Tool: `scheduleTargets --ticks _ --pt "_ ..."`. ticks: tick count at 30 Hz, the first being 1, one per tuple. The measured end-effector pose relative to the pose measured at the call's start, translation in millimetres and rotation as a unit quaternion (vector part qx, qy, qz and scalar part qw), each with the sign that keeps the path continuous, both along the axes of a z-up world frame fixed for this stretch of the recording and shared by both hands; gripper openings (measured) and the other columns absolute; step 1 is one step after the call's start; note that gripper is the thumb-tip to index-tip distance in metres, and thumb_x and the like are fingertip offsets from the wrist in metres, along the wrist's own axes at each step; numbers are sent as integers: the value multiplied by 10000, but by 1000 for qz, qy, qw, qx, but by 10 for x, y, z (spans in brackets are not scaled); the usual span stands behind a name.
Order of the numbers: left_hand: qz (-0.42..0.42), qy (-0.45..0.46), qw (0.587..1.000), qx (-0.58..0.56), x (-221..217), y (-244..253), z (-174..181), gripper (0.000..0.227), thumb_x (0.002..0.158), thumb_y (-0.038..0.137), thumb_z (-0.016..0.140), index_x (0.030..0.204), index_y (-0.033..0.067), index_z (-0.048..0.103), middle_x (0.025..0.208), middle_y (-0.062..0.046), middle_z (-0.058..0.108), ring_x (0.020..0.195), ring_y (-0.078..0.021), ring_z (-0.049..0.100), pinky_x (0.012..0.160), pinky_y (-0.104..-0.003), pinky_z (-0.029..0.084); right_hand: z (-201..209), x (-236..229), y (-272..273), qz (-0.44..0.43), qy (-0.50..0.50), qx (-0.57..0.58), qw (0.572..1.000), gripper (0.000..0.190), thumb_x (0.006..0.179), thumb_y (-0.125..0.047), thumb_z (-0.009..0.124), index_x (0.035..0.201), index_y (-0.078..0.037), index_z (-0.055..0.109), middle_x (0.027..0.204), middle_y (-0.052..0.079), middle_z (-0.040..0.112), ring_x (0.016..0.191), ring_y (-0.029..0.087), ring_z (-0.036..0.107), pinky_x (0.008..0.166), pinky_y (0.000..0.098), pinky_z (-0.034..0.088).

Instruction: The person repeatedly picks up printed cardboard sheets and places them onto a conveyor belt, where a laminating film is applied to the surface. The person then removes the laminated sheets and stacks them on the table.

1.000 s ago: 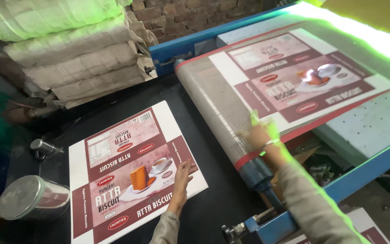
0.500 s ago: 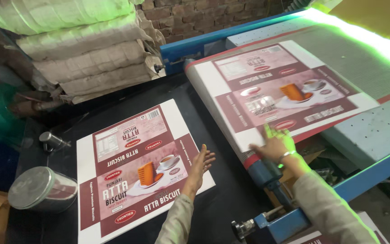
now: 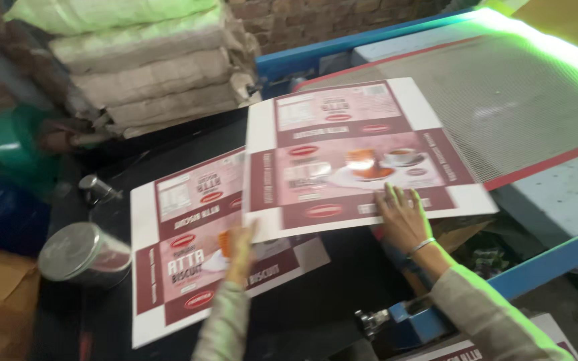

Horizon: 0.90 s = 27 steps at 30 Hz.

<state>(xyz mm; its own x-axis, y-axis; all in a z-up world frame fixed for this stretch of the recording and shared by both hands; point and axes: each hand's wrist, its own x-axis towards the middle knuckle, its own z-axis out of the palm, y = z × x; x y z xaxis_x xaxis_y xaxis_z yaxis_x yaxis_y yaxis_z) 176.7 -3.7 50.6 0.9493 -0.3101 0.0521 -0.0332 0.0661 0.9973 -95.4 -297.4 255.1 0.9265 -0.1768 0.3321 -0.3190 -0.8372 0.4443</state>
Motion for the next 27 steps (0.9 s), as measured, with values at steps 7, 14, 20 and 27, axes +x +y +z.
scheduleTargets --ticks 7,14,20,27 --pt "-7 70 996 -46 183 2574 224 456 893 184 727 1293 -18 638 1138 -136 743 980 -218 715 826 -331 567 -452 397 194 196 67 -66 976 566 926 -233 505 1449 -29 440 1437 226 521 1245 394 567 1004 546 466" --pt "170 -45 940 293 -120 3537 -326 426 851 208 761 1222 7 705 1063 -167 779 953 -287 733 819 -385 554 -1298 1000 1082 211 223 50 951 640 935 -178 555 1535 -93 347 1544 211 359 1411 413 392 1018 608 447" --pt "167 -41 879 445 -175 3600 -657 578 832 355 803 1298 49 650 1099 -198 767 1047 -368 735 893 -417 566 -1582 1036 1188 92 417 207 880 1023 772 3 654 1640 -229 164 1695 195 57 1563 393 143 1154 578 360" --pt "137 7 853 503 -47 3571 -747 843 735 439 864 1412 81 513 1224 -187 636 1171 -359 624 955 -456 521 -1627 1095 1037 -73 302 344 886 1075 770 -85 742 1637 -239 125 1619 323 174 1508 491 246 1146 514 424"
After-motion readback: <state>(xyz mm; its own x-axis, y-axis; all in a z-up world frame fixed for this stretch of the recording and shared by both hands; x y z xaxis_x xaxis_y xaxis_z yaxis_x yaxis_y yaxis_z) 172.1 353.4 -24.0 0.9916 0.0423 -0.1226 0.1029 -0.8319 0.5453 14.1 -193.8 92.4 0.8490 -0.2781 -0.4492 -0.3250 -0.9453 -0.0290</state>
